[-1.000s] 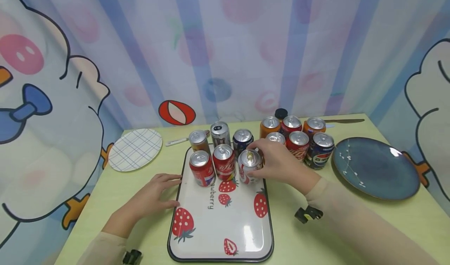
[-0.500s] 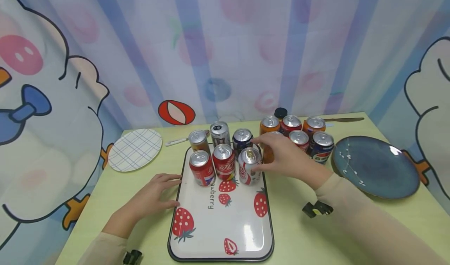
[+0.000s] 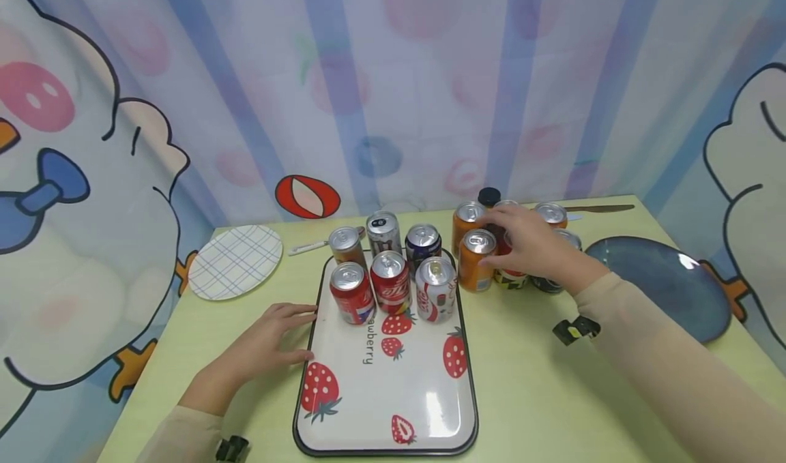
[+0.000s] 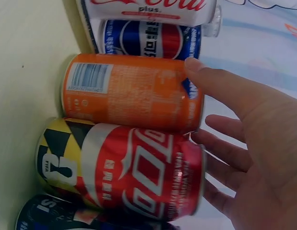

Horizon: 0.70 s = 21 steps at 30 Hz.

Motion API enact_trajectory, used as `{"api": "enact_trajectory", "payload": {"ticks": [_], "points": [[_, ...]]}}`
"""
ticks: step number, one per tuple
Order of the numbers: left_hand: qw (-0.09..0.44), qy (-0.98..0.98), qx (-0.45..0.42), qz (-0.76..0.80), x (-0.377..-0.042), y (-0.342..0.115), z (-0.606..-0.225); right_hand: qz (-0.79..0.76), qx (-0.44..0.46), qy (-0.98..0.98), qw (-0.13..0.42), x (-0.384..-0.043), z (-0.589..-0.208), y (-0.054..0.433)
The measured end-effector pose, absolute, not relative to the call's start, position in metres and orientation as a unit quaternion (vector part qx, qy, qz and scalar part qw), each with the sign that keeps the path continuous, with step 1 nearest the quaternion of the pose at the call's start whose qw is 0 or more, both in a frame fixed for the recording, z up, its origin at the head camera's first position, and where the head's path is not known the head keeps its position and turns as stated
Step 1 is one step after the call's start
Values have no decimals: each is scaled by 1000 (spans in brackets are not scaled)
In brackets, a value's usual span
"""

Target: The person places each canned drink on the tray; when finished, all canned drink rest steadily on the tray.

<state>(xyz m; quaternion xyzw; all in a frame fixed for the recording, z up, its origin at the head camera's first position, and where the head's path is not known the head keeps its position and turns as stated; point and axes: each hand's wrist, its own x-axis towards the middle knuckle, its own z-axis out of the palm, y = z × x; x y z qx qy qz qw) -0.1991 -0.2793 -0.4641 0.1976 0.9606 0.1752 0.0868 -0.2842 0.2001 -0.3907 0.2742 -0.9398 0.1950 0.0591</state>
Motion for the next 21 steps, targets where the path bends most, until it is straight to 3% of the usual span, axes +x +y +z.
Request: {"api": "enact_trajectory", "payload": {"ticks": [8,21], "points": [[85,960,200,178,-198,-279,-464,180,268,-946,41,-293,-400,196],[87,961,197,173,-198,-278,-462,227,279,-930,81,-281,-402,192]]}}
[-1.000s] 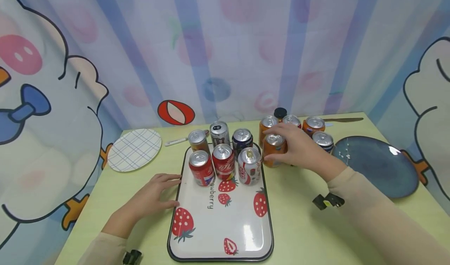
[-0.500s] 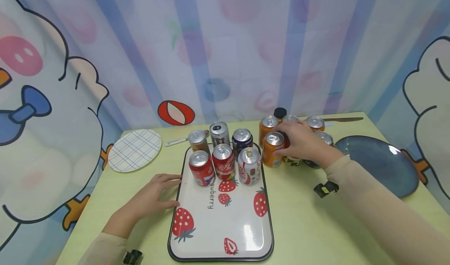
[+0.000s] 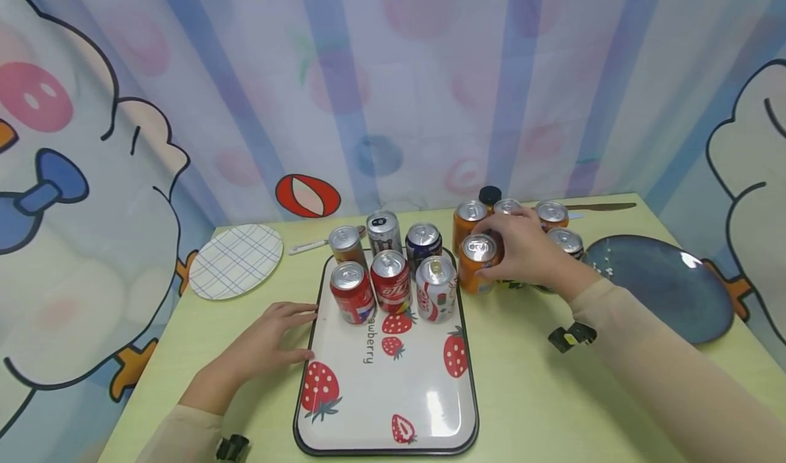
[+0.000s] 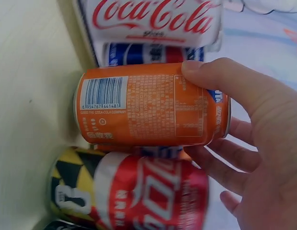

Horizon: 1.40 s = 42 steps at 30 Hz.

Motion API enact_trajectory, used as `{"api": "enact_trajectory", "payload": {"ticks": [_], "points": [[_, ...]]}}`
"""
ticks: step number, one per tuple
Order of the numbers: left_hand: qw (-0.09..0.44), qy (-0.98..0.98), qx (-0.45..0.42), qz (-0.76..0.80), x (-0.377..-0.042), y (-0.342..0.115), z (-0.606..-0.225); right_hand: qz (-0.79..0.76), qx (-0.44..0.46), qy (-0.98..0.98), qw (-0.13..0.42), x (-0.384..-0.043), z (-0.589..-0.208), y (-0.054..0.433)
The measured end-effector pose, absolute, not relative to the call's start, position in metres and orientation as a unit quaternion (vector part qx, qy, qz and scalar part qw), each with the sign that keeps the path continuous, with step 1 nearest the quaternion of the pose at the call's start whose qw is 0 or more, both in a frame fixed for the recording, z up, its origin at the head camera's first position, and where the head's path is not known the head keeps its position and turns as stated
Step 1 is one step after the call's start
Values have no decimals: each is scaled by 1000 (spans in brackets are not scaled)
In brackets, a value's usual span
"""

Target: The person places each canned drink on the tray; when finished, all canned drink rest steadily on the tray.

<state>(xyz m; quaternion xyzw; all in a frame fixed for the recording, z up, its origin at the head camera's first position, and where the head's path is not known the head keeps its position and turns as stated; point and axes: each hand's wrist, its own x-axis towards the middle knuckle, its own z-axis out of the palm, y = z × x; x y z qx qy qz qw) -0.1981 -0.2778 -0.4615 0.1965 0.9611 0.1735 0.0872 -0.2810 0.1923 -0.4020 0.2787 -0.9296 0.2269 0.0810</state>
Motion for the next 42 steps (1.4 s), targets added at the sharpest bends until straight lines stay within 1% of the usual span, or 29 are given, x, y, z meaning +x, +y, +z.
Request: {"api": "enact_trajectory", "payload": {"ticks": [4,9,16,20,25,29,34,42], "points": [[87,961,197,174,-197,-278,-461,223,282,-929,89,-266,-392,190],[84,961,197,177,-197,-279,-462,218,303,-923,92,-240,-377,190],[84,961,193,180,-197,-279,-464,263,319,-909,40,-206,-367,176],[86,961,193,177,-197,-278,-464,285,344,-894,30,-195,-367,158],[84,963,194,169,-197,-279,-464,299,382,-874,23,-189,-375,122],[81,962,198,168,-197,-279,-464,306,379,-873,5,-190,-382,90],[79,961,203,170,-198,-278,-464,310,382,-871,0,-197,-389,57],[84,960,200,177,-199,-278,-464,319,389,-864,-11,-202,-399,23]]}}
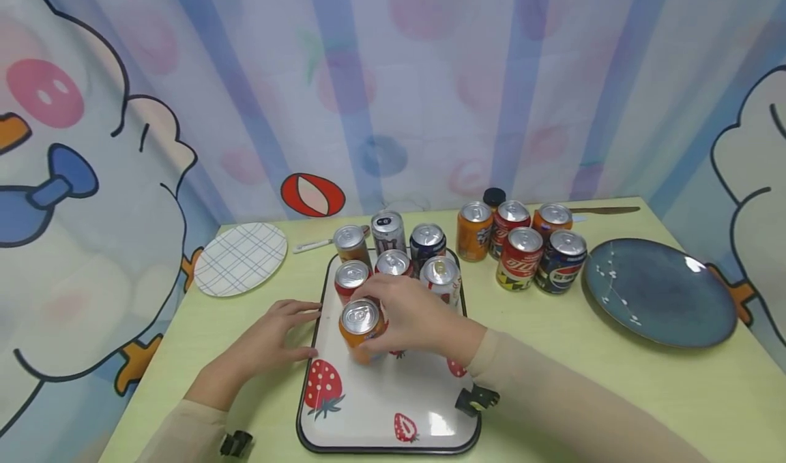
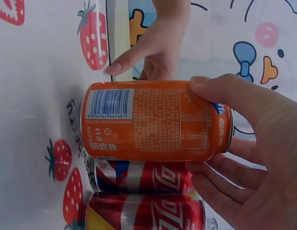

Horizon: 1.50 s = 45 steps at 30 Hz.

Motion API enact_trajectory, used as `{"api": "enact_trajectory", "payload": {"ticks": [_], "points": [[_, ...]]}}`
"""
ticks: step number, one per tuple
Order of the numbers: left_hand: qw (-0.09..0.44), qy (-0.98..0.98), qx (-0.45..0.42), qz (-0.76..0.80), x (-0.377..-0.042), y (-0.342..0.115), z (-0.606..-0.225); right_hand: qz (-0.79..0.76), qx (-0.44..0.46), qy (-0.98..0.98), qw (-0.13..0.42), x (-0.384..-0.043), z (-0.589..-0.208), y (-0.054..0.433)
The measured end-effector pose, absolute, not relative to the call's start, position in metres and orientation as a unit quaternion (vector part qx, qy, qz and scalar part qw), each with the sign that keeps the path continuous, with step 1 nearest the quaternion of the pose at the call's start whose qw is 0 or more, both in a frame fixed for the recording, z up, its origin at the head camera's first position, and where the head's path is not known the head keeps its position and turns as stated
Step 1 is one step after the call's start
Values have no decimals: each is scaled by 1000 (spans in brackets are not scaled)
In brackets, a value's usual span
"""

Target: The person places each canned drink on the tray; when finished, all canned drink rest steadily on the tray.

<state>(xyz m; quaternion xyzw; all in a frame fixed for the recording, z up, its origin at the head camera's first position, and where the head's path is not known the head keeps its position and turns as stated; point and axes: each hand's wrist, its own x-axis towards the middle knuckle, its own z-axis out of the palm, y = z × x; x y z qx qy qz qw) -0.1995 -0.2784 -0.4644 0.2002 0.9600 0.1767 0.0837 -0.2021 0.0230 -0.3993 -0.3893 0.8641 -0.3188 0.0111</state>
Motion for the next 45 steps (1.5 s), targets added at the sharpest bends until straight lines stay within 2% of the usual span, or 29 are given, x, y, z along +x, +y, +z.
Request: {"api": "enact_trajectory", "payload": {"ticks": [9,16,19,25,30,33,40,45], "points": [[86,960,199,179,-199,-277,-464,-307,-378,873,13,-200,-410,9],[86,959,196,185,-198,-279,-463,-288,-376,881,23,-198,-405,23],[84,959,195,186,-198,-281,-463,-291,-378,879,4,-198,-400,43],[84,958,195,191,-199,-281,-465,-305,-408,855,-96,-208,-397,111],[90,958,196,189,-200,-281,-465,-261,-369,881,-142,-224,-395,170],[87,959,197,187,-201,-281,-464,-232,-334,902,-145,-237,-392,196],[91,958,194,192,-199,-281,-465,-171,-261,944,-107,-261,-396,237],[88,958,197,190,-199,-279,-465,-166,-239,953,-81,-271,-404,254]]}}
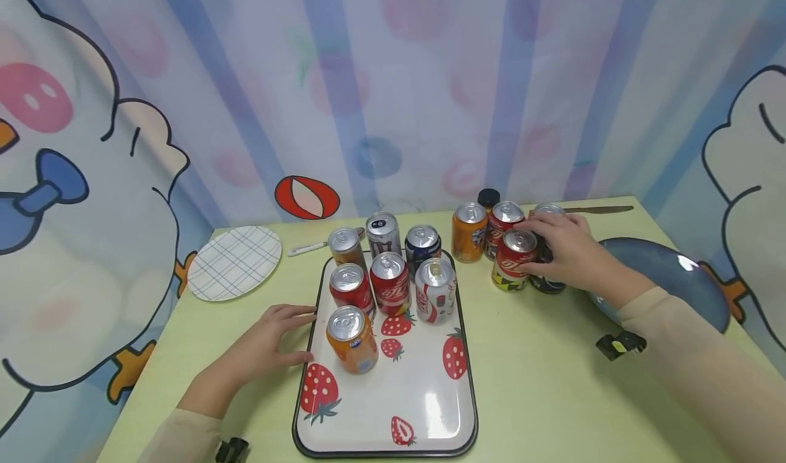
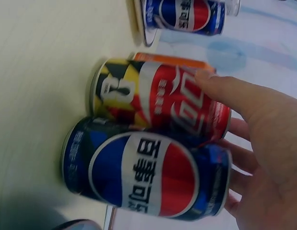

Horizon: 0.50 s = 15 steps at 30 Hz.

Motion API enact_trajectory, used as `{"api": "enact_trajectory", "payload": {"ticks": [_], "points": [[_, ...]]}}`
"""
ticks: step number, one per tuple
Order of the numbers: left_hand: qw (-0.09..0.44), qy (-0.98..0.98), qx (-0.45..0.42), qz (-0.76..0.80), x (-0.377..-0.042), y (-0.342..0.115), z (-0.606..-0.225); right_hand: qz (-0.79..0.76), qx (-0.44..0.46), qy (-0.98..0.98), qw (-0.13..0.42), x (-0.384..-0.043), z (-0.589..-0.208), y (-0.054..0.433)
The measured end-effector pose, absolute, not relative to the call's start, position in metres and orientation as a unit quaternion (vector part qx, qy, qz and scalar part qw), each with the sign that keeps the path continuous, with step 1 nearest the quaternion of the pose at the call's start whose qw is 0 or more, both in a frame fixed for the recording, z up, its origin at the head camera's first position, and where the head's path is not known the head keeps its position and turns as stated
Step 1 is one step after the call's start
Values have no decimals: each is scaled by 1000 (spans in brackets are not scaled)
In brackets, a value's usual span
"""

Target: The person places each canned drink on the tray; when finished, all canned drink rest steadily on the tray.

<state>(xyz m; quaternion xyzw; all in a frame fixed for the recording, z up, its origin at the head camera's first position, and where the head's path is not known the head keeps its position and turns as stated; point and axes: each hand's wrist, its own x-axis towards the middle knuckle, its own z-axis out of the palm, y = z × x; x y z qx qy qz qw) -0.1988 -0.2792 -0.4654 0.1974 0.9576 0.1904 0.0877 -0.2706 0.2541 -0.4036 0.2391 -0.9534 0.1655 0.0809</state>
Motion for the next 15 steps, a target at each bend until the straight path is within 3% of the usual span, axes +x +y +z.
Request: {"api": "enact_trajectory", "payload": {"ticks": [4,15], "points": [[89,958,196,188,-199,-279,-465,168,233,-956,66,-275,-406,258],[85,958,202,186,-199,-278,-464,227,258,-935,89,-278,-409,255]]}}
